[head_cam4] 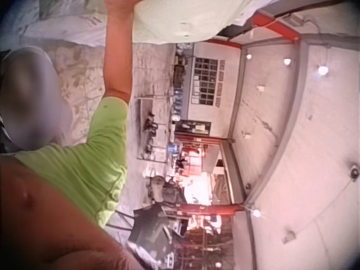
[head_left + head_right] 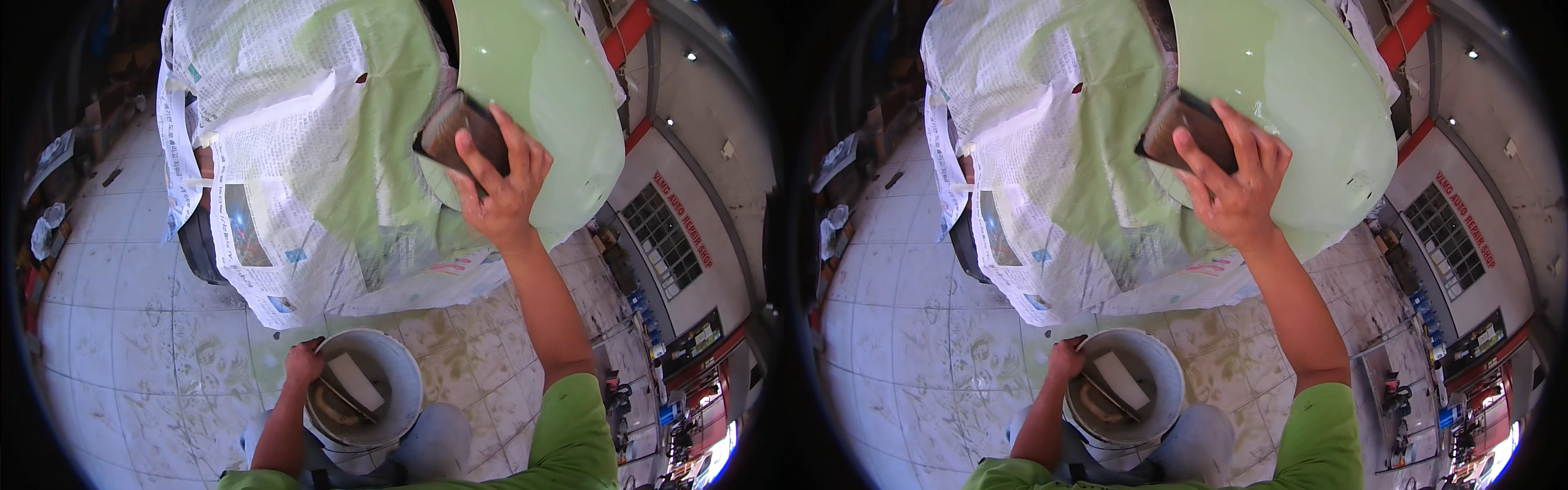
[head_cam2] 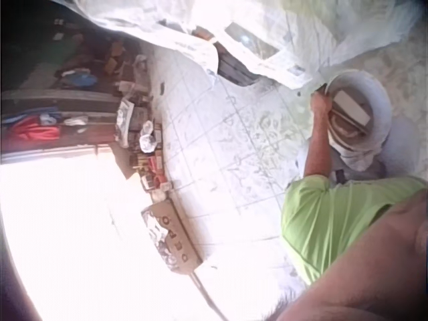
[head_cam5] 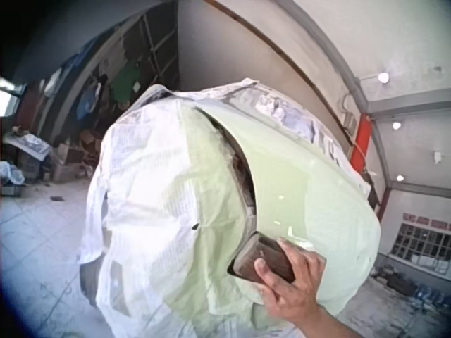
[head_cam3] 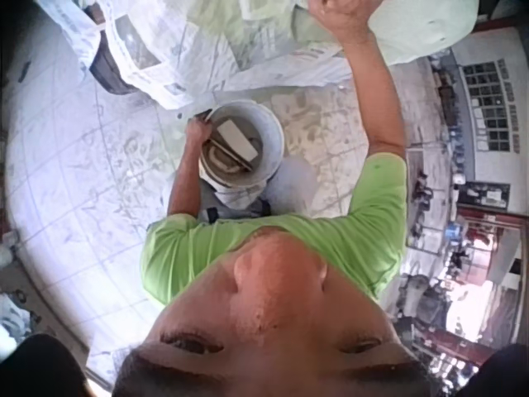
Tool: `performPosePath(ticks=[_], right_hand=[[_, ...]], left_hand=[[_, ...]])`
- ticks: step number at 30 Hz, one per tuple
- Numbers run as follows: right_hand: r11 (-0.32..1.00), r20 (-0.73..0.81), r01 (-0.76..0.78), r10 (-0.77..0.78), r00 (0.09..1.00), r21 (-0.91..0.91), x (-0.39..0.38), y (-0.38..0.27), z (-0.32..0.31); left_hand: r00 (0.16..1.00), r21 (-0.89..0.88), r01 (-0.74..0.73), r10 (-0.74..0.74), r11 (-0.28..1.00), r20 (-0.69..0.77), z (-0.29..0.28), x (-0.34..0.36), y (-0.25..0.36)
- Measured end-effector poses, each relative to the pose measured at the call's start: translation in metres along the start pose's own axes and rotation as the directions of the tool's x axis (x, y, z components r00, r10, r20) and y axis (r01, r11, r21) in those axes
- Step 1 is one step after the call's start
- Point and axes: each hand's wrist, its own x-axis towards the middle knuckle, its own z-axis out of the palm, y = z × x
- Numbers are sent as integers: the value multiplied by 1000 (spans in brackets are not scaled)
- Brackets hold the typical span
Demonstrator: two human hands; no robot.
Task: The person sands a grey car bumper with a sanding block, repeatedly dipping it into a bucket of water. They then move to a light green car hood covered with newspaper and continue sanding its surface.
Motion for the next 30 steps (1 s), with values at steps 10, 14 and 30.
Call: performPosePath(ticks=[10, 14, 30], right_hand=[[997, 94, 9, -16, 995, 76, -20, 1, -14], [991, 104, 34, -48, 993, 132, 76, 26, -12], [992, 88, 32, -43, 995, 123, 124, 54, -5]], left_hand=[[1000, -66, -14, 15, 998, 16, -4, 0, -5], [999, -50, -14, 16, 999, 42, 1, 0, 0], [997, -18, -11, 12, 1000, 80, 6, 5, -4]])
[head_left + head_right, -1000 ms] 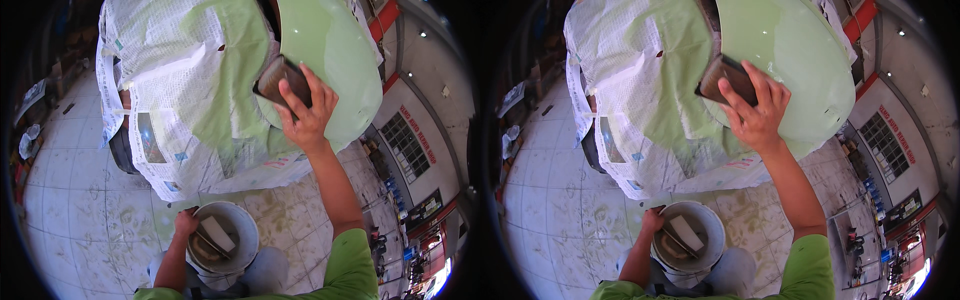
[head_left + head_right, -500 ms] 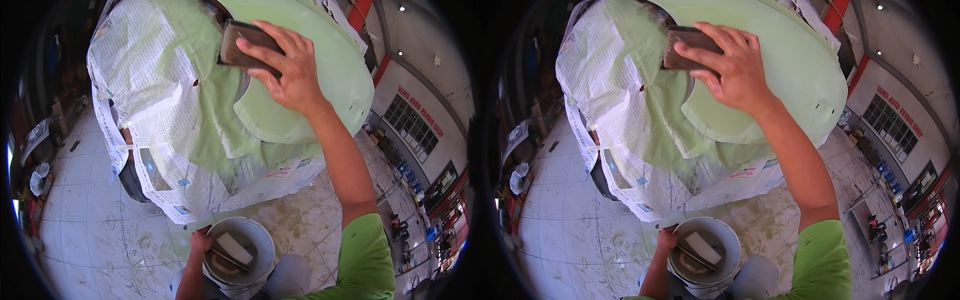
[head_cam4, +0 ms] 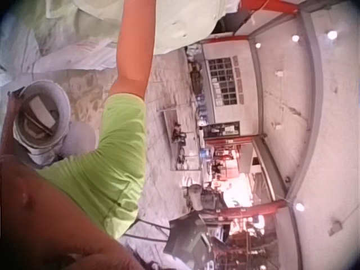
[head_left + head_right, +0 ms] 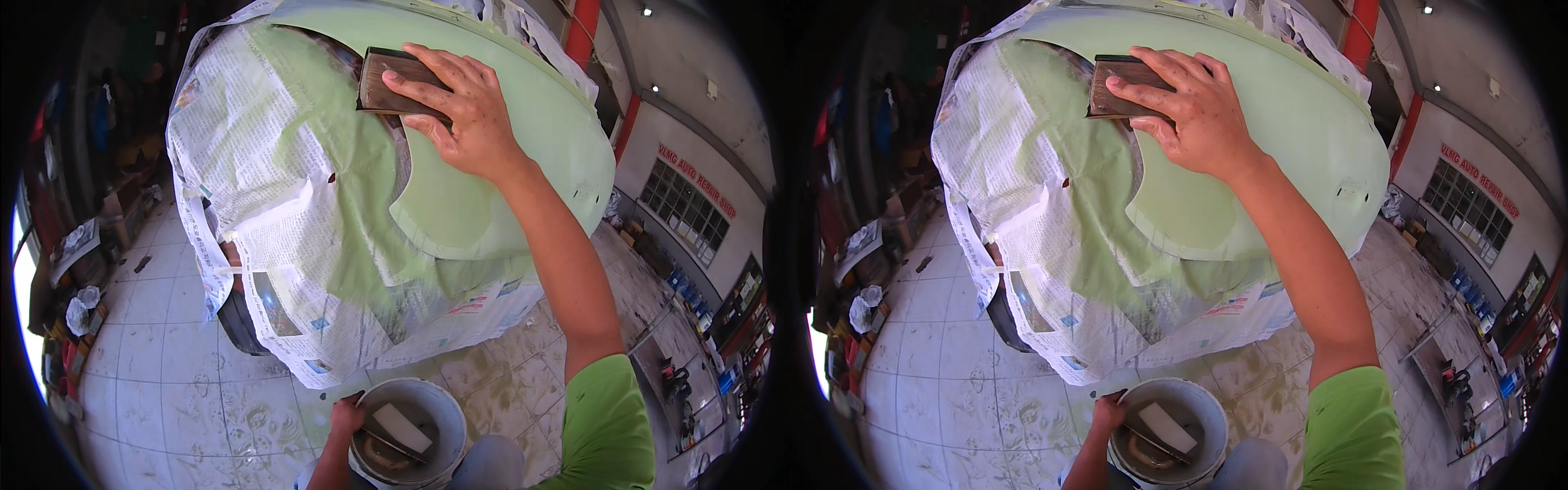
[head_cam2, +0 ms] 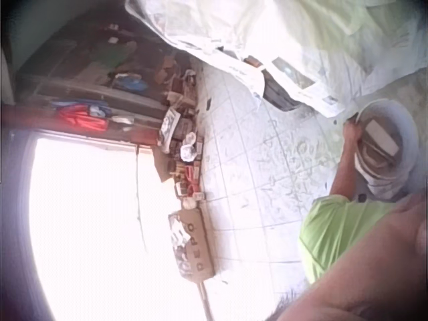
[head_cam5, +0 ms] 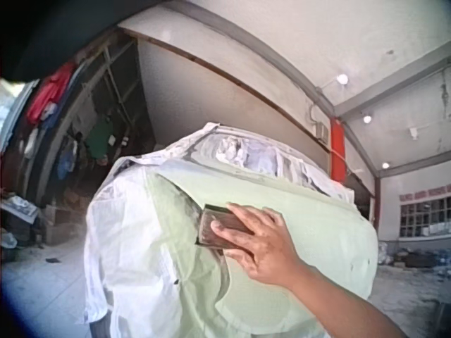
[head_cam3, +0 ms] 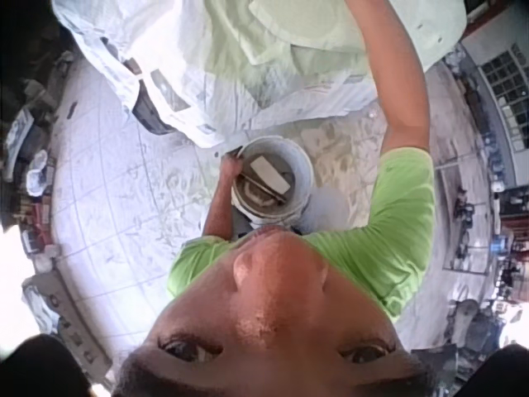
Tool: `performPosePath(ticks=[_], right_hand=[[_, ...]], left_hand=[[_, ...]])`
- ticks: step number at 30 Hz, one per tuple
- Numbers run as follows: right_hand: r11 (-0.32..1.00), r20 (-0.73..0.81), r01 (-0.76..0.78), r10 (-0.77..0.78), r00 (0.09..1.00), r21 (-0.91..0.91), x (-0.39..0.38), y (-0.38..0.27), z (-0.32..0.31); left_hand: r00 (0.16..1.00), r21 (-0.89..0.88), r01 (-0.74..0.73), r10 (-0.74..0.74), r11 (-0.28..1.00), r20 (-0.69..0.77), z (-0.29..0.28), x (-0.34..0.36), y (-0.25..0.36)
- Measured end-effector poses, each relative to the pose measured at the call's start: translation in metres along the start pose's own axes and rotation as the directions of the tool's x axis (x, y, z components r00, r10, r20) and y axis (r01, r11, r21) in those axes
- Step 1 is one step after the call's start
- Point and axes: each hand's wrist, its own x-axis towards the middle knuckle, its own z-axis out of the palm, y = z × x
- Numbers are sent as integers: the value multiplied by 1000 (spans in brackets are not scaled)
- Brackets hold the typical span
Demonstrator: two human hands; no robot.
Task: The person sands a grey car bumper with a sanding block, repeatedly dipping it into a bucket of water. They then move to a light green car hood covered with newspaper and continue sanding its surface.
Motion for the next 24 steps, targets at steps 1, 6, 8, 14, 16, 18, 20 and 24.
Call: performPosePath(ticks=[1, 6, 8, 14, 16, 18, 20, 24], right_hand=[[1000, -12, -5, 5, 1000, -10, 5, 2, -3], [999, 88, 1, -5, 996, 45, -71, -18, -13], [998, 128, 44, -49, 991, 37, -71, -13, -15], [997, -18, 8, -9, 1000, -77, 46, 11, 5], [999, -11, -20, 19, 1000, -49, 21, -3, 8], [999, 0, -26, 26, 1000, -37, -25, -3, -2], [999, -1, -24, 24, 1000, -28, -30, -4, 0], [997, -66, -19, 15, 998, -68, 51, 18, 12]], left_hand=[[1000, -6, -8, 8, 1000, -1, 1, 2, 2], [999, -20, -18, 17, 1000, -39, -5, -2, -6], [999, -13, -20, 20, 1000, -45, -10, -5, -10], [999, -32, -45, 45, 998, -20, -2, 2, 4], [1000, -10, 8, -8, 1000, -27, -5, 0, 0], [999, -26, -17, 16, 1000, -44, -7, -1, -5], [998, -25, -18, 17, 1000, -56, -9, -6, -10], [997, -53, -55, 52, 997, -65, 3, -1, 3]])
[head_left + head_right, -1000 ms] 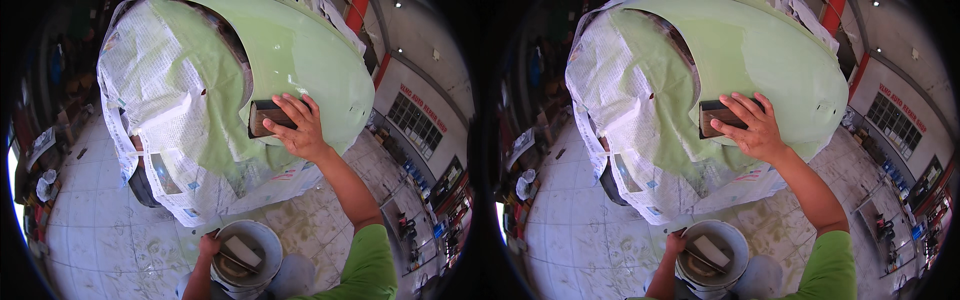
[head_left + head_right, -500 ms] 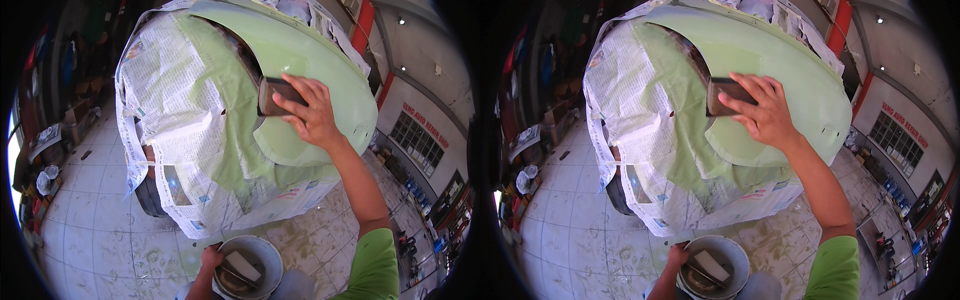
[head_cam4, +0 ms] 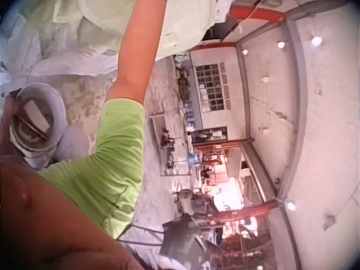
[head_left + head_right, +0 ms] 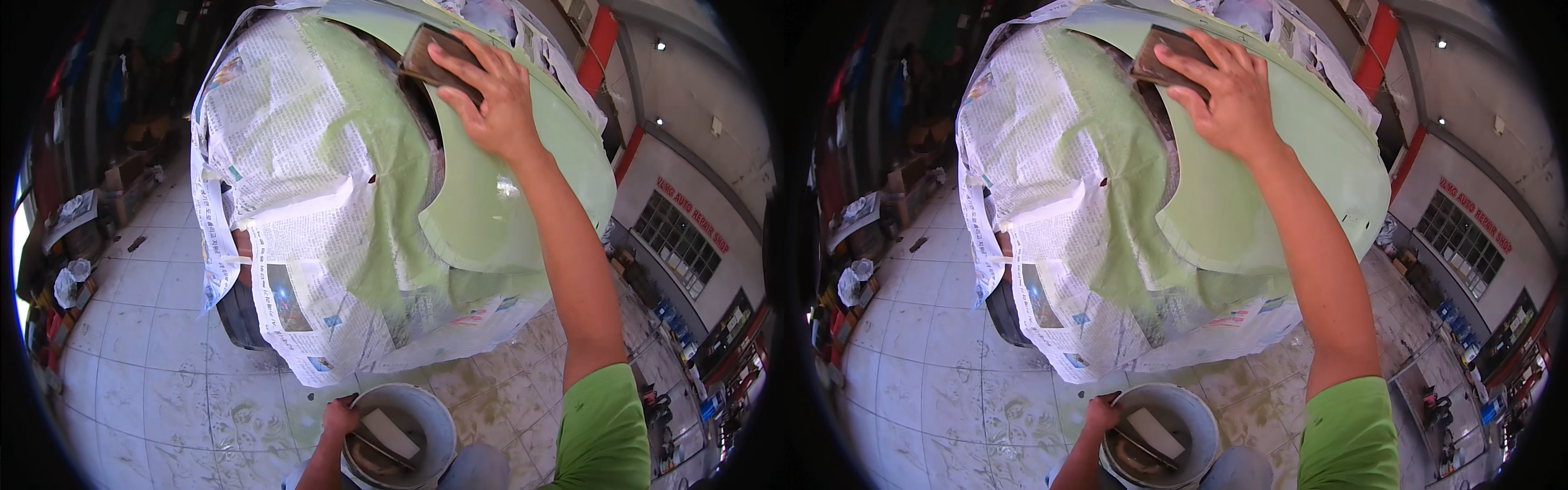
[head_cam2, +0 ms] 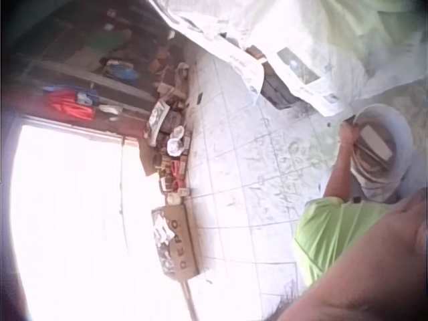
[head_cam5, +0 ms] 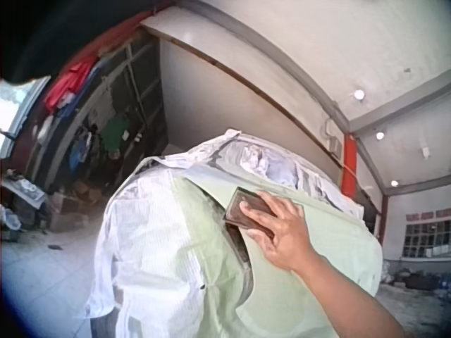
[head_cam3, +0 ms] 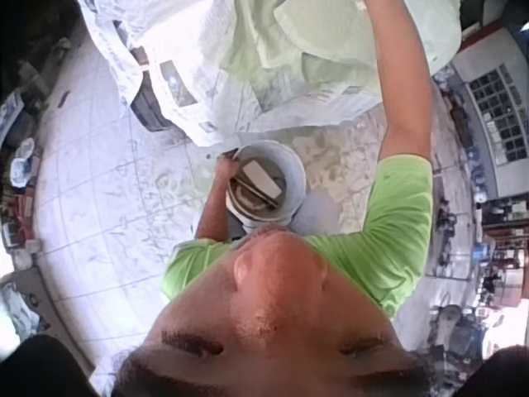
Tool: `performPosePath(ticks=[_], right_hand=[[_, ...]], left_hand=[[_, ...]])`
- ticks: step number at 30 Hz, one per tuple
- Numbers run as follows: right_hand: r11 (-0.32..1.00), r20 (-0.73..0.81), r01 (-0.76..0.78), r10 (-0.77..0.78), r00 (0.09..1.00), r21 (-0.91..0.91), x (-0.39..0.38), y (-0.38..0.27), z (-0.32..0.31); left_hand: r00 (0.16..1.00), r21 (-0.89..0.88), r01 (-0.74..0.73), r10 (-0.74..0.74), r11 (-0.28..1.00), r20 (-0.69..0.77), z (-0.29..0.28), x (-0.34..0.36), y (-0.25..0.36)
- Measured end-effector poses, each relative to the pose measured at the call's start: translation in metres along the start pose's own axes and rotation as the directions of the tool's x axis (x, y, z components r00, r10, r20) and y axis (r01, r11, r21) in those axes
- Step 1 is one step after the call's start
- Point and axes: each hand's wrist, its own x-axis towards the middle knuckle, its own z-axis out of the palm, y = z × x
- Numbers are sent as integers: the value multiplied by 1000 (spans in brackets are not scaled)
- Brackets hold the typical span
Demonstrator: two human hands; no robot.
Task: The person sands a grey car bumper with a sanding block, repeatedly dipping it into a bucket of water. They then move to a light green car hood covered with newspaper and continue sanding its surface.
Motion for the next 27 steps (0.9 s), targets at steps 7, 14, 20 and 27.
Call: performPosePath(ticks=[7, 14, 20, 27], right_hand=[[1000, 34, -12, 11, 999, 28, -91, -21, -17], [999, -25, -6, 5, 1000, -41, 0, 9, 3], [996, 122, -17, 7, 992, 85, -136, -53, -26], [989, 45, 132, -136, 990, 73, -4, 7, -2]], left_hand=[[999, -16, -17, 16, 1000, -47, -13, -6, -6], [1000, 7, 11, -11, 1000, 8, -1, 3, -3], [999, 28, -7, 8, 1000, -38, -9, -2, -14], [999, -36, -44, 44, 998, -10, 1, 0, -3]])
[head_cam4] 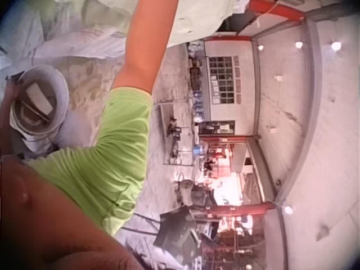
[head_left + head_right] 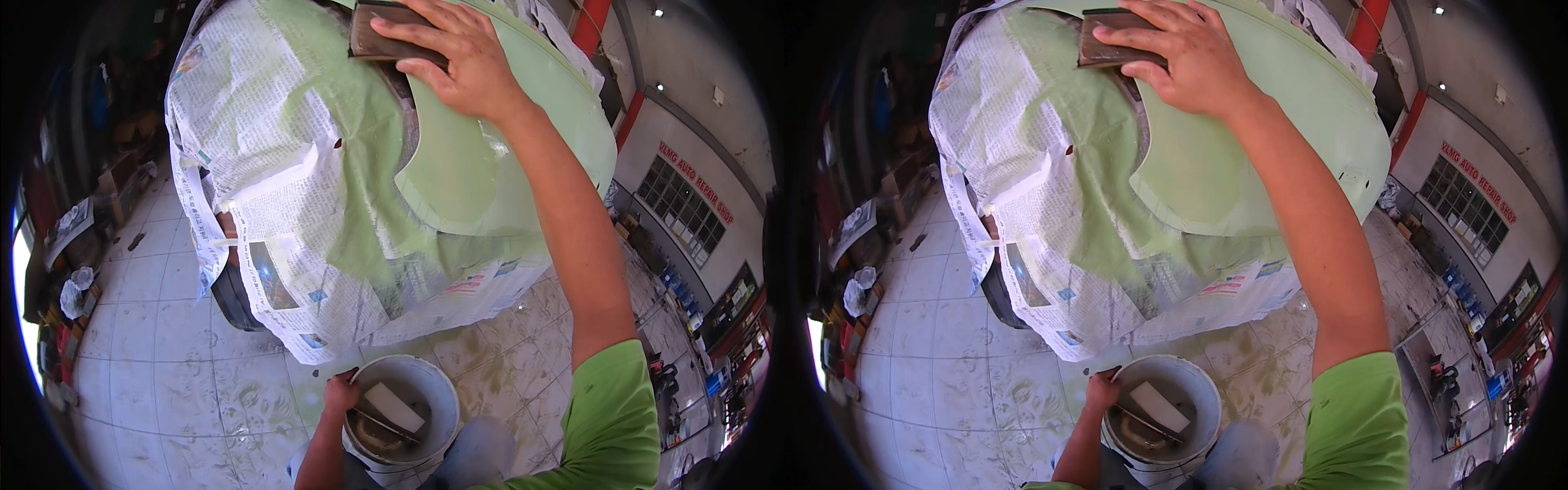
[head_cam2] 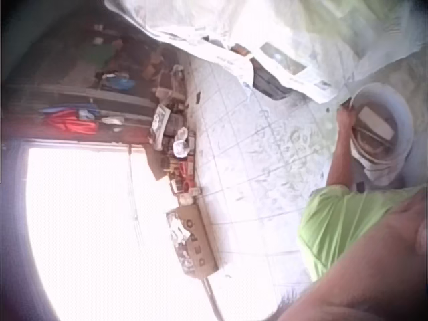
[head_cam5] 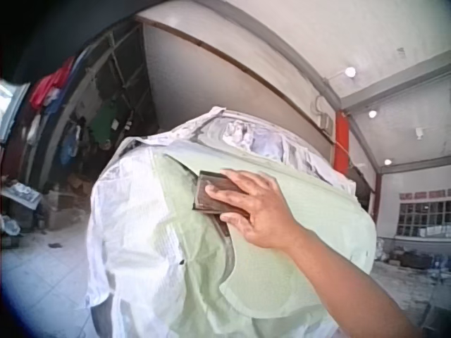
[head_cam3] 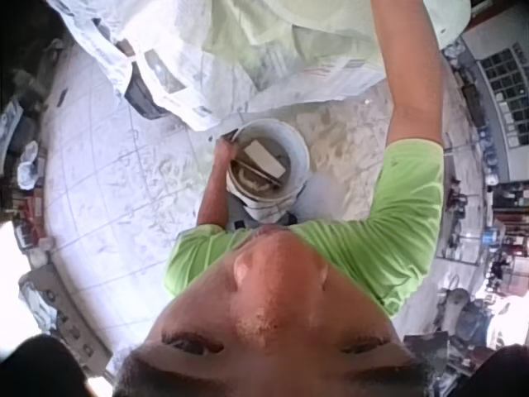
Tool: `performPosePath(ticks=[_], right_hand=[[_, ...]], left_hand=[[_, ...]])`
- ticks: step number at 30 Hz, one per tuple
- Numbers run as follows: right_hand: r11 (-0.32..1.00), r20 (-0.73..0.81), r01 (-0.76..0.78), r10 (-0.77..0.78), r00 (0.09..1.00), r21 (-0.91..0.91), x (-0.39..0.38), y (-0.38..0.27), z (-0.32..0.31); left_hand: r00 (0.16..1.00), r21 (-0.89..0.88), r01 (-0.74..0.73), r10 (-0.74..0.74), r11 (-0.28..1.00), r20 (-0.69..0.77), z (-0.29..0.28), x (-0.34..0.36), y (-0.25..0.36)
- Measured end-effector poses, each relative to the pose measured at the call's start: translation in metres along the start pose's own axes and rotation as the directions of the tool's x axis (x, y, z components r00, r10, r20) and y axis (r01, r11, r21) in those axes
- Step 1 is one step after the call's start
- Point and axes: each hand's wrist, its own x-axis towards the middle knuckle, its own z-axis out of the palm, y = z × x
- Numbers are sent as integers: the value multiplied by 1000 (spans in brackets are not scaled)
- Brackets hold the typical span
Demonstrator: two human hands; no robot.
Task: The person sands a grey car bumper with a sanding block, repeatedly dipping it into a bucket of water. They then move to a light green car hood covered with newspaper and continue sanding its surface.
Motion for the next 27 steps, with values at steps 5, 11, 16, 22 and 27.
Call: performPosePath(ticks=[5, 11, 16, 22, 27], right_hand=[[979, -53, -204, 203, 978, -8, -90, -89, 3], [993, 53, -114, 115, 992, -25, -106, -83, -5], [983, -93, -174, 168, 981, -58, -46, -44, 2], [984, -23, -132, 131, 991, -119, -180, -107, 8], [971, -133, -221, 208, 969, -94, -72, -80, 14]], left_hand=[[997, 26, -59, 60, 998, -43, -7, 2, -16], [999, 68, 41, -41, 997, 0, -8, -5, -3], [1000, -7, 23, -23, 1000, -4, -7, -3, 5], [999, 17, 49, -49, 999, -25, -11, -5, 5], [998, -31, -21, 19, 999, -62, -6, -3, 5]])
